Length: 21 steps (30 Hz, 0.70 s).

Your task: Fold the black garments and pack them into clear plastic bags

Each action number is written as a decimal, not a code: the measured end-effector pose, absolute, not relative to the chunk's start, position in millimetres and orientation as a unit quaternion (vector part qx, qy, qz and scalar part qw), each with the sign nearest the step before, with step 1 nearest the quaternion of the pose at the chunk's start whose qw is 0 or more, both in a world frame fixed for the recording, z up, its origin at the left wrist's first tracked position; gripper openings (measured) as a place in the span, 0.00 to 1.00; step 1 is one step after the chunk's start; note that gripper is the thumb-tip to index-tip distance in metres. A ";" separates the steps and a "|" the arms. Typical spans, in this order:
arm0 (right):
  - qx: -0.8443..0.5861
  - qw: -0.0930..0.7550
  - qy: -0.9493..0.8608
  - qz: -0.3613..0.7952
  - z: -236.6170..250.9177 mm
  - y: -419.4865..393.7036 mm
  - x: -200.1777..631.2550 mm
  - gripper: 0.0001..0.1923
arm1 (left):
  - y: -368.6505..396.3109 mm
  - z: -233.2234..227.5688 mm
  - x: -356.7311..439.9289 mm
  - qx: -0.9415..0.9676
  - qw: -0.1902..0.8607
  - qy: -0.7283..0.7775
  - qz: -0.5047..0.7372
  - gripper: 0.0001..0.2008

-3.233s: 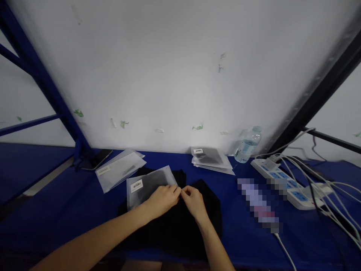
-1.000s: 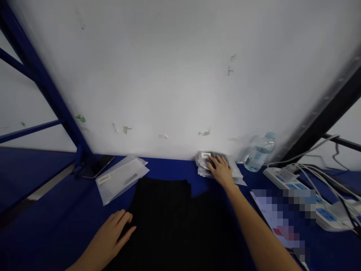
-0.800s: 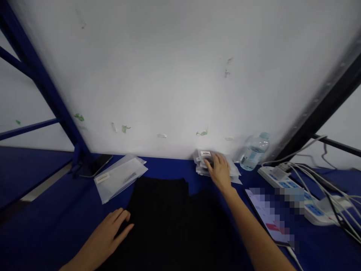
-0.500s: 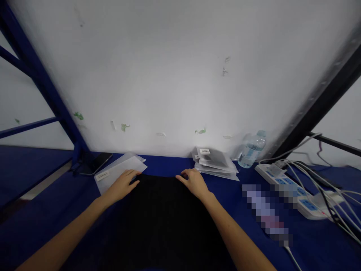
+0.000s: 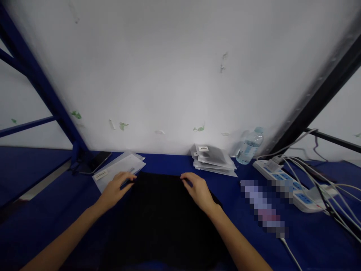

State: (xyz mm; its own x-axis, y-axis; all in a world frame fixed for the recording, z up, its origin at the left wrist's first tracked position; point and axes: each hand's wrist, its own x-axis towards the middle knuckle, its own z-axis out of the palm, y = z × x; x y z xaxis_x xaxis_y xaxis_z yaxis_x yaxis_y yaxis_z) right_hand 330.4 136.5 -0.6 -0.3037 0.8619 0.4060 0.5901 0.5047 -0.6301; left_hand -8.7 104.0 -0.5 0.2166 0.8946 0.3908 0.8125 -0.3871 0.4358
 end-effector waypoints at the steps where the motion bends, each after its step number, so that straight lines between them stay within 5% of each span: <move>1: -0.444 0.359 -0.802 0.173 -1.7 126.2 333.0 0.10 | 93.6 -2.8 -9.8 0.794 0.072 0.530 0.290 0.08; 7: -0.409 0.287 -0.857 0.123 -8.1 79.2 344.3 0.10 | 49.4 -12.7 -17.6 0.855 0.098 0.467 0.201 0.09; 15: -0.611 0.309 -0.727 0.049 -7.3 125.5 377.8 0.12 | 55.0 -9.1 -11.3 0.861 0.034 0.460 0.212 0.14; 21: -0.592 0.337 -0.727 0.082 -3.5 127.5 382.6 0.10 | 54.0 -20.0 -12.2 0.871 0.038 0.459 0.170 0.18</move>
